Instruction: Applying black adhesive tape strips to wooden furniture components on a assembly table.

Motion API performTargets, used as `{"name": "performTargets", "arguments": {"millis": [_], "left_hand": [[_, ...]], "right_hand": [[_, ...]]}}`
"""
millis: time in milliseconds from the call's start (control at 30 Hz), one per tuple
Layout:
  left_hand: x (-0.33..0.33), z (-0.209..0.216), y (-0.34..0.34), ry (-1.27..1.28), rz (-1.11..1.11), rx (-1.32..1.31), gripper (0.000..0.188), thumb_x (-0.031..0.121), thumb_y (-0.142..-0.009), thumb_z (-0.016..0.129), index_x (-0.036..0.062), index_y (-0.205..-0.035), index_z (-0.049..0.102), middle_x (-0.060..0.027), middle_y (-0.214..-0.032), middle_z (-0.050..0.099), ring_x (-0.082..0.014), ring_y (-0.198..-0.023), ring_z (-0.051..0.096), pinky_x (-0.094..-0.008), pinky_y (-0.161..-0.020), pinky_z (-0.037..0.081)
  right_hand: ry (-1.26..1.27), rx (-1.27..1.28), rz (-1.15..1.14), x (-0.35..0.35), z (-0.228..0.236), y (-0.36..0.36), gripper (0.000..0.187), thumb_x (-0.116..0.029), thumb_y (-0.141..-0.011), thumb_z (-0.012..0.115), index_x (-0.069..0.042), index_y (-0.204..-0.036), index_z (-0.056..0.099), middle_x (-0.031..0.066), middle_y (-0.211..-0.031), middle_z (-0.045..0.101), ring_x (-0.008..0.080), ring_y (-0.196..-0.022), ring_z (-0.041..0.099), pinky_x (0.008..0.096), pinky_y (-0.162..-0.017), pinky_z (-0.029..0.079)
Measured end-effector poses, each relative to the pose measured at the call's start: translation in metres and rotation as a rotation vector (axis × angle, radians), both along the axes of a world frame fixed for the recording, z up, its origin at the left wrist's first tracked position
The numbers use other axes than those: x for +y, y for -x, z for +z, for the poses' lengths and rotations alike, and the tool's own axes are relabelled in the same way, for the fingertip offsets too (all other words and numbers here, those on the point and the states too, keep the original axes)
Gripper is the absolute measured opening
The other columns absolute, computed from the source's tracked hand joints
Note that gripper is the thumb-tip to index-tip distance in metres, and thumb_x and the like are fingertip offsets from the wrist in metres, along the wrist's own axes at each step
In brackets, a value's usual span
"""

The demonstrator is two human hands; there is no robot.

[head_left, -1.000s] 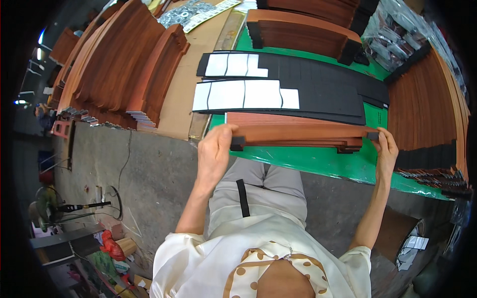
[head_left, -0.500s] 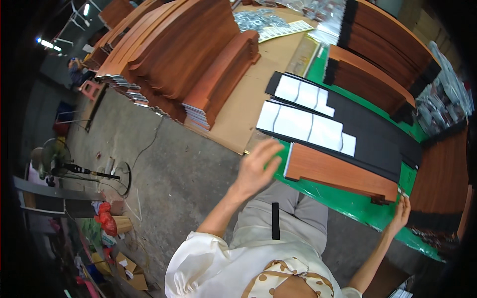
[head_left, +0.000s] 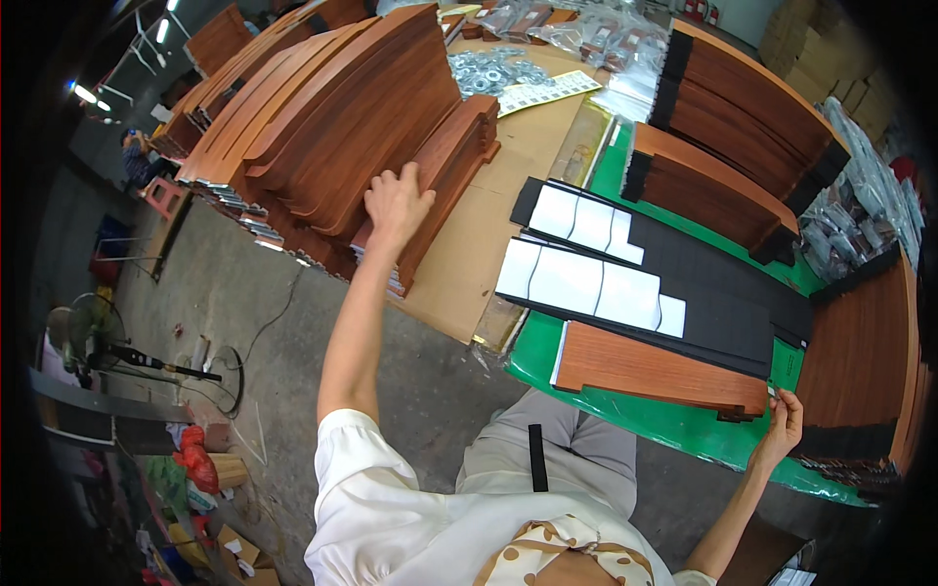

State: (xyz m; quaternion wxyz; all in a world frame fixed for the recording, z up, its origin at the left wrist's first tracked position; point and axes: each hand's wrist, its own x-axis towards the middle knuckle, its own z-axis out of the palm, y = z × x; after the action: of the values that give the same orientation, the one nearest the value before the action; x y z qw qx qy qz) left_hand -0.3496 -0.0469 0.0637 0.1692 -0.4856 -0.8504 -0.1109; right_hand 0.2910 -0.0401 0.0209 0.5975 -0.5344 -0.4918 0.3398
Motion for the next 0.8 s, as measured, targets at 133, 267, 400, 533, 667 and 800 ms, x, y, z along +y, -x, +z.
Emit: {"name": "performTargets", "arguments": {"millis": [133, 267, 400, 533, 667, 800], "left_hand": [[-0.003, 0.004, -0.026, -0.112, -0.055, -0.148, 0.051, 0.035, -0.074, 0.070, 0.0104, -0.116, 0.057, -0.0199, -0.104, 0.058, -0.0371, -0.101, 0.054, -0.0506, -0.084, 0.043], [-0.010, 0.033, -0.086, -0.206, -0.263, -0.348, 0.048, 0.034, -0.075, 0.067, 0.0085, -0.115, 0.061, -0.0157, -0.111, 0.058, -0.0325, -0.104, 0.052, -0.0435, -0.090, 0.042], [-0.015, 0.067, -0.167, -0.059, -0.573, -0.766, 0.047, 0.031, -0.081, 0.065, 0.0046, -0.120, 0.058, -0.0110, -0.110, 0.060, -0.0214, -0.099, 0.055, -0.0350, -0.085, 0.044], [-0.020, 0.068, -0.233, 0.344, -0.922, -1.239, 0.044, 0.023, -0.084, 0.065, 0.0012, -0.121, 0.057, -0.0102, -0.105, 0.062, -0.0143, -0.089, 0.055, -0.0285, -0.078, 0.045], [-0.018, 0.060, -0.255, 0.642, -1.044, -1.265, 0.043, 0.032, -0.091, 0.055, -0.0014, -0.118, 0.059, -0.0153, -0.100, 0.065, -0.0190, -0.092, 0.060, -0.0310, -0.083, 0.047], [-0.005, 0.053, -0.223, 0.628, -0.941, -1.401, 0.045, 0.033, -0.097, 0.047, -0.0039, -0.121, 0.058, -0.0133, -0.109, 0.065, -0.0190, -0.102, 0.061, -0.0318, -0.091, 0.046]], "right_hand": [[-0.065, -0.188, 0.036, -0.001, 0.026, 0.019, 0.014, 0.005, -0.090, 0.050, 0.002, -0.096, 0.063, 0.0064, -0.100, 0.063, 0.0123, -0.086, 0.056, 0.0253, -0.082, 0.046], [-0.318, -0.452, 0.269, 0.007, 0.066, 0.089, 0.019, 0.013, -0.081, 0.051, 0.004, -0.092, 0.064, 0.0122, -0.098, 0.066, 0.0218, -0.098, 0.062, 0.0307, -0.087, 0.048], [-0.741, -0.843, 0.407, 0.011, 0.099, 0.155, 0.037, 0.004, -0.071, 0.068, -0.007, -0.106, 0.064, 0.0112, -0.113, 0.062, 0.0285, -0.104, 0.059, 0.0410, -0.091, 0.046], [-0.871, -1.234, 0.429, 0.002, 0.113, 0.174, 0.035, -0.012, -0.072, 0.066, -0.012, -0.107, 0.064, 0.0065, -0.111, 0.062, 0.0237, -0.103, 0.059, 0.0451, -0.094, 0.043], [-0.750, -1.113, 0.562, -0.001, 0.097, 0.147, 0.030, -0.007, -0.067, 0.063, -0.007, -0.097, 0.065, 0.0025, -0.086, 0.062, 0.0207, -0.081, 0.060, 0.0357, -0.075, 0.048], [-0.631, -1.083, 0.577, -0.005, 0.080, 0.129, 0.030, -0.002, -0.067, 0.068, -0.005, -0.097, 0.065, 0.0050, -0.088, 0.063, 0.0221, -0.080, 0.061, 0.0339, -0.070, 0.049]]}}
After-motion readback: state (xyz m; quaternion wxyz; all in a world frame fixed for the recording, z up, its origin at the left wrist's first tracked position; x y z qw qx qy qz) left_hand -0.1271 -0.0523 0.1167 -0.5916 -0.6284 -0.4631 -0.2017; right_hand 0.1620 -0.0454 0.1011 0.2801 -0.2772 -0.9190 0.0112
